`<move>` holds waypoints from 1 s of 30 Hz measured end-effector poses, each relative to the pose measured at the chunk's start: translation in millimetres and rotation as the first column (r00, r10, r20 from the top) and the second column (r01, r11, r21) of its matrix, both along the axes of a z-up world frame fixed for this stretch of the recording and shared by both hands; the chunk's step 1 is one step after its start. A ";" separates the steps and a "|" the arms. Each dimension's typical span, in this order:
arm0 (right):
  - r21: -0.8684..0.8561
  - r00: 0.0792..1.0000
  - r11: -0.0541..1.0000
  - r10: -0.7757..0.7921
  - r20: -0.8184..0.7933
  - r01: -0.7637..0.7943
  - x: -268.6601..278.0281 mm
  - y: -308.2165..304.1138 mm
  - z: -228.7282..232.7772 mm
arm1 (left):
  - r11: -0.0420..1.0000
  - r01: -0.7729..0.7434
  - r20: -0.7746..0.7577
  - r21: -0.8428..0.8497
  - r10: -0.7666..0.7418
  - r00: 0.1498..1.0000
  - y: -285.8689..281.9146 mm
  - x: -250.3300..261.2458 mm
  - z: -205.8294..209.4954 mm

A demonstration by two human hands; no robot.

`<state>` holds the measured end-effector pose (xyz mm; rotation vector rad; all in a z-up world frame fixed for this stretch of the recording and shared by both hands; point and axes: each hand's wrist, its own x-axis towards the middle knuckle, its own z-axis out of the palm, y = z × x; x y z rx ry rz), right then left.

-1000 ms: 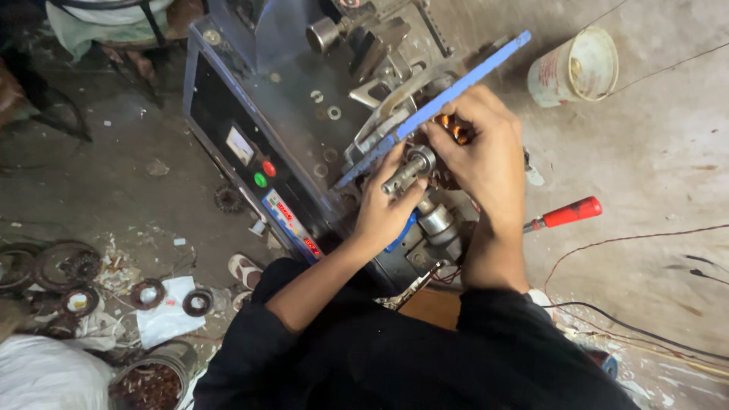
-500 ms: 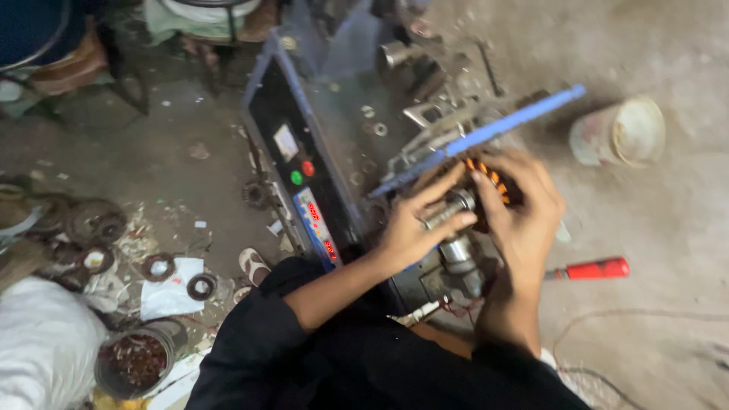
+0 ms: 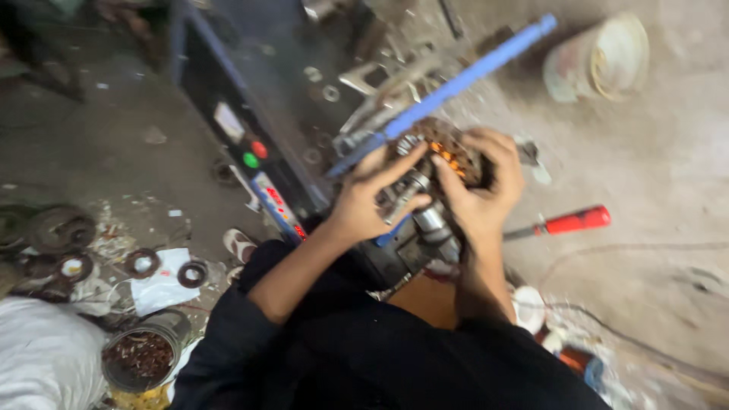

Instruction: The person operates a benchtop machine by repeatedly pressing a green button and adjusting a metal component on the machine's platform. The person handles the component with both hands, positioning it under a rotating part of the machine.

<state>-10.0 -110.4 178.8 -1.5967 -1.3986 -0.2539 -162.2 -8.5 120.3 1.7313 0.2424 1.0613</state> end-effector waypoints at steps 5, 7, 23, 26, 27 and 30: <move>-0.090 0.998 0.994 0.057 0.009 -0.056 0.2 4.2 -0.8 | 0.999 -0.025 0.037 0.038 0.023 0.999 3.2 1.8 1.0; -0.143 1.000 0.990 0.010 -0.025 -0.013 -0.5 4.5 -0.9 | 0.999 -0.022 0.052 0.043 0.020 0.998 3.9 0.3 1.8; -0.030 0.988 0.999 -0.024 0.153 0.029 -9.4 3.0 15.0 | 0.999 0.015 0.050 0.039 -0.017 0.999 -2.4 -13.0 11.0; -0.050 1.000 0.998 -0.030 0.003 0.030 3.0 -16.2 21.0 | 0.990 0.128 0.101 -0.059 -0.121 0.987 -1.4 -17.0 18.7; -0.055 0.998 0.998 -0.007 -0.061 0.003 6.4 -22.5 23.9 | 0.978 0.180 0.144 -0.106 -0.164 0.976 1.1 -14.5 21.1; -0.070 0.986 0.995 0.061 -0.157 -0.073 8.1 -37.3 31.9 | 0.745 0.580 0.351 -0.329 -0.474 0.807 10.6 6.9 23.8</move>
